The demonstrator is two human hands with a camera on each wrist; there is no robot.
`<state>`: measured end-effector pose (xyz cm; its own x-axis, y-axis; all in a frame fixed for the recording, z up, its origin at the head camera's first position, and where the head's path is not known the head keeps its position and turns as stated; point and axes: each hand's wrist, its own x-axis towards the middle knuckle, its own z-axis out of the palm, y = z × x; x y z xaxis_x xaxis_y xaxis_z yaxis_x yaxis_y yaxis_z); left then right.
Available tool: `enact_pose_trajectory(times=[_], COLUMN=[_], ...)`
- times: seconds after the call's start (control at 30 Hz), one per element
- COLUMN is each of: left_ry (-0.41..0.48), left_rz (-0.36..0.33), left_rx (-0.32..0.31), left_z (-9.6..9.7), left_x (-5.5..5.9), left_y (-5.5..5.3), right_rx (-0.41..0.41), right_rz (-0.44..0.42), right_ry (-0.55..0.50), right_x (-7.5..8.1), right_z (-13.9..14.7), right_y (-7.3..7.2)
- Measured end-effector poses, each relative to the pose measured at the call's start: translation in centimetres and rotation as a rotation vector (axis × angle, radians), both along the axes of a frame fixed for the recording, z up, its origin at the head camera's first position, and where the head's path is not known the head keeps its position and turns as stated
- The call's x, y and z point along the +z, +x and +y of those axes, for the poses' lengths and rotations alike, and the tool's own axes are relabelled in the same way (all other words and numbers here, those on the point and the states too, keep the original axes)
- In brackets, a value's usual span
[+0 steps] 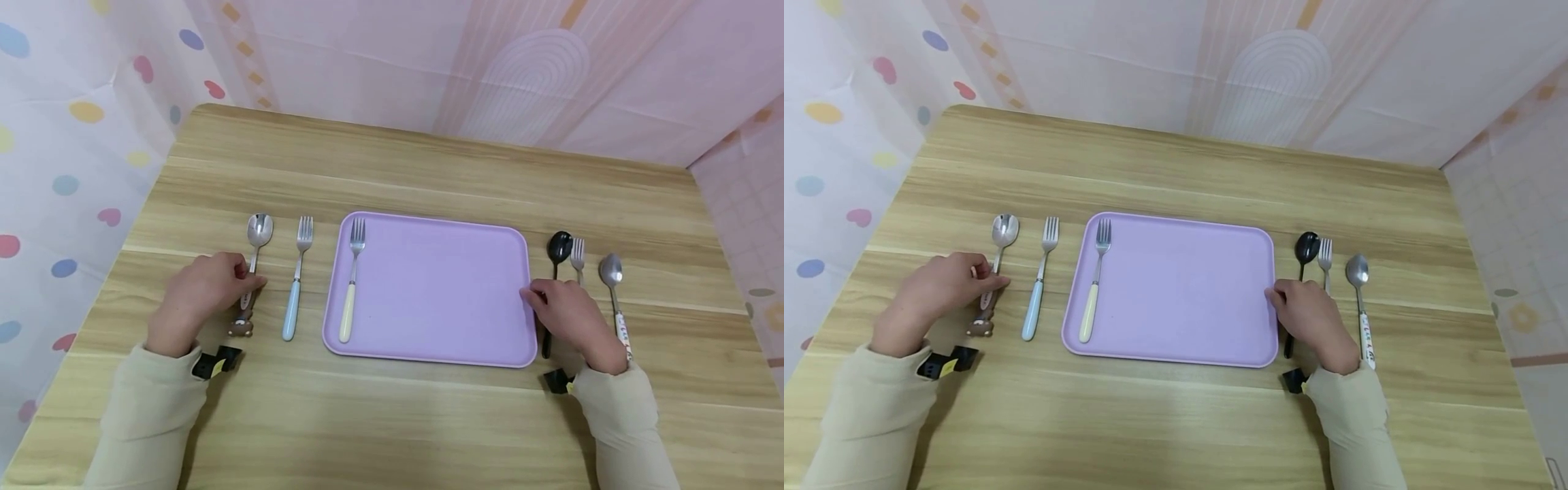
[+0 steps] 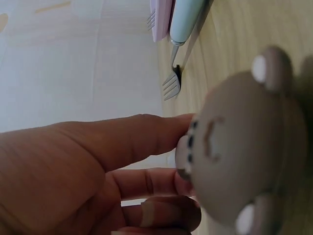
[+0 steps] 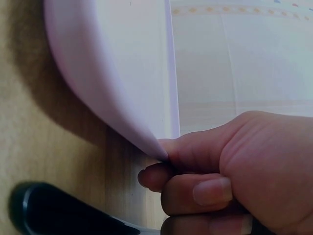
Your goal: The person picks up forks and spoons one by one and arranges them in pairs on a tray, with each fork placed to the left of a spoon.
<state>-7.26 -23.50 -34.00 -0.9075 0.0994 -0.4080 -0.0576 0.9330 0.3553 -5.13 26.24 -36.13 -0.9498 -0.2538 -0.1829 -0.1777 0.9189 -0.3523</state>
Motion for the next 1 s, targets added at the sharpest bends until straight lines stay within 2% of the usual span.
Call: enact_pose_trajectory(times=[0.23, 0.5, 0.73, 0.83, 1.0], left_ry=[0.011, 0.073, 0.106, 0.121, 0.132], left_rz=[-0.012, 0.009, 0.014, 0.027, 0.065], left_rx=[-0.014, -0.058, -0.049, -0.031, -0.038], left_z=[0.3, 0.6, 1.9, 2.7, 3.8], left_x=[-0.4, -0.7, 0.2, 0.6, 1.0], left_y=[-0.1, -0.1, -0.1, -0.1, -0.2], right_rx=[0.005, 0.0, -0.001, -0.003, -0.005], right_rz=[0.007, 0.009, 0.004, 0.006, -0.001], right_ry=[0.002, 0.004, -0.003, -0.006, -0.016], right_x=[-0.1, 0.0, -0.1, -0.1, 0.0], right_z=[0.0, 0.0, 0.0, 0.0, 0.1], right_y=[0.0, 0.0, 0.0, 0.0, -0.1])
